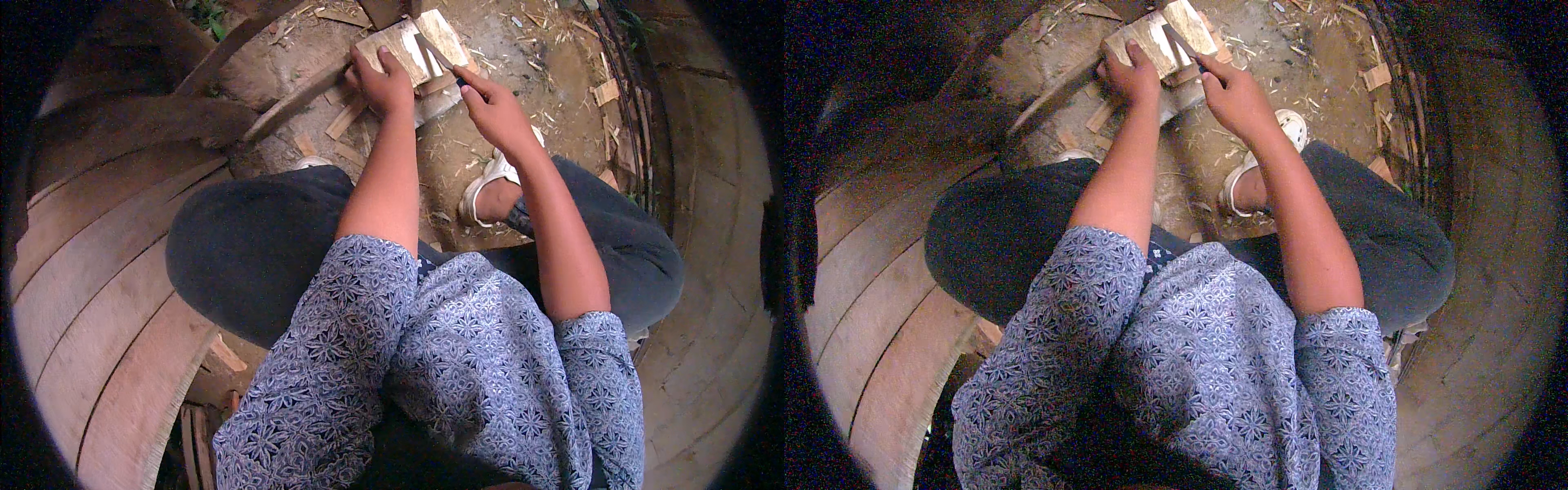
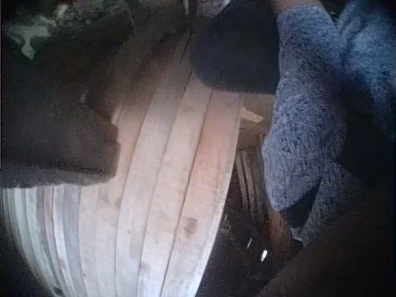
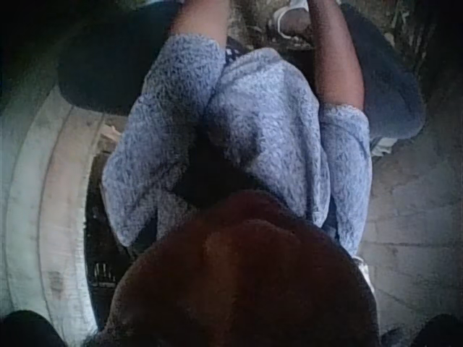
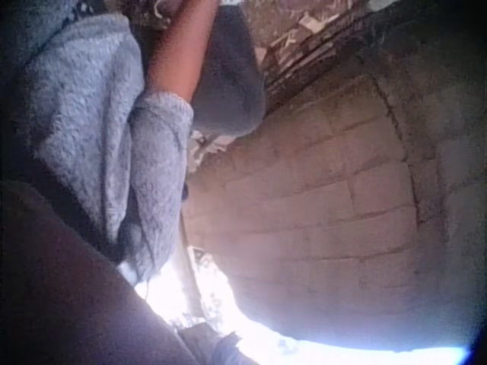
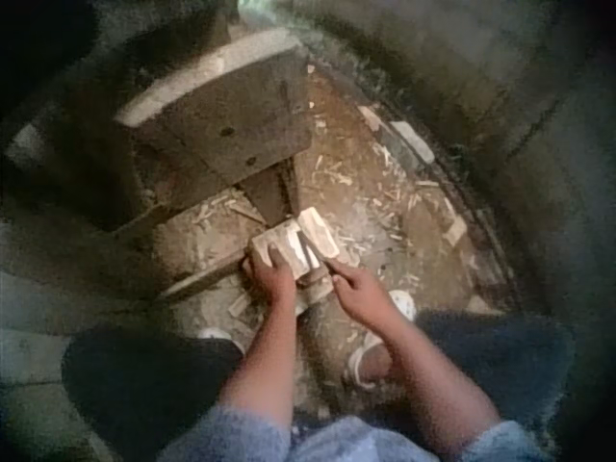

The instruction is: The person sits on the ground and uses a chisel to carve a rectangular block of wood. They repeatedly chip away at the surface, occasionally pausing to inspect the piece before continuing to shape it.

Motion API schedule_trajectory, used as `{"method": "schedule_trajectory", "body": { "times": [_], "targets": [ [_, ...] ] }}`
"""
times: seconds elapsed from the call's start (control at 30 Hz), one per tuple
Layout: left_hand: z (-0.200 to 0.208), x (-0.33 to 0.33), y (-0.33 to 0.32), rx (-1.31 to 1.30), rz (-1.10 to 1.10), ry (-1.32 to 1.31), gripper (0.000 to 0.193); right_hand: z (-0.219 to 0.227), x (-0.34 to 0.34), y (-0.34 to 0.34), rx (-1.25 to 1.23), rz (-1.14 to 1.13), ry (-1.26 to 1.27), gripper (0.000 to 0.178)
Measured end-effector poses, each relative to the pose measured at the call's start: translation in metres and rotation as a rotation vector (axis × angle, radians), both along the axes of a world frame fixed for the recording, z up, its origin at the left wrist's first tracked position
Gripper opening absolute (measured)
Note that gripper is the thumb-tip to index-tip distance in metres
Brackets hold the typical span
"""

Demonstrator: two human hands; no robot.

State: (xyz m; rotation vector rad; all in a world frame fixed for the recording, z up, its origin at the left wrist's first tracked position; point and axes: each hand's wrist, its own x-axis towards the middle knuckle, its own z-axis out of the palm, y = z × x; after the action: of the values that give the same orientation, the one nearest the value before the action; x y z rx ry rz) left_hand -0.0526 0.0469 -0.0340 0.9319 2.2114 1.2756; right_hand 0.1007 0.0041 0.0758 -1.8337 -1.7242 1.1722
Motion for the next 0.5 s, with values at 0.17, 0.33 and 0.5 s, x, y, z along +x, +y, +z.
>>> {"method": "schedule_trajectory", "body": {
  "times": [0.17, 0.33, 0.5],
  "targets": [
    [0.006, 0.003, -0.002, 0.011, 0.010, 0.061, 0.061, -0.006, -0.006, 0.004, -0.012, -0.007, -0.036, 0.041],
    [0.002, 0.004, -0.004, 0.047, 0.047, 0.057, 0.063, -0.010, -0.013, 0.005, 0.004, -0.010, -0.037, 0.041],
    [0.009, 0.001, -0.004, -0.058, -0.018, 0.085, 0.063, -0.027, -0.016, 0.008, 0.072, -0.015, -0.038, 0.041]
  ]
}}
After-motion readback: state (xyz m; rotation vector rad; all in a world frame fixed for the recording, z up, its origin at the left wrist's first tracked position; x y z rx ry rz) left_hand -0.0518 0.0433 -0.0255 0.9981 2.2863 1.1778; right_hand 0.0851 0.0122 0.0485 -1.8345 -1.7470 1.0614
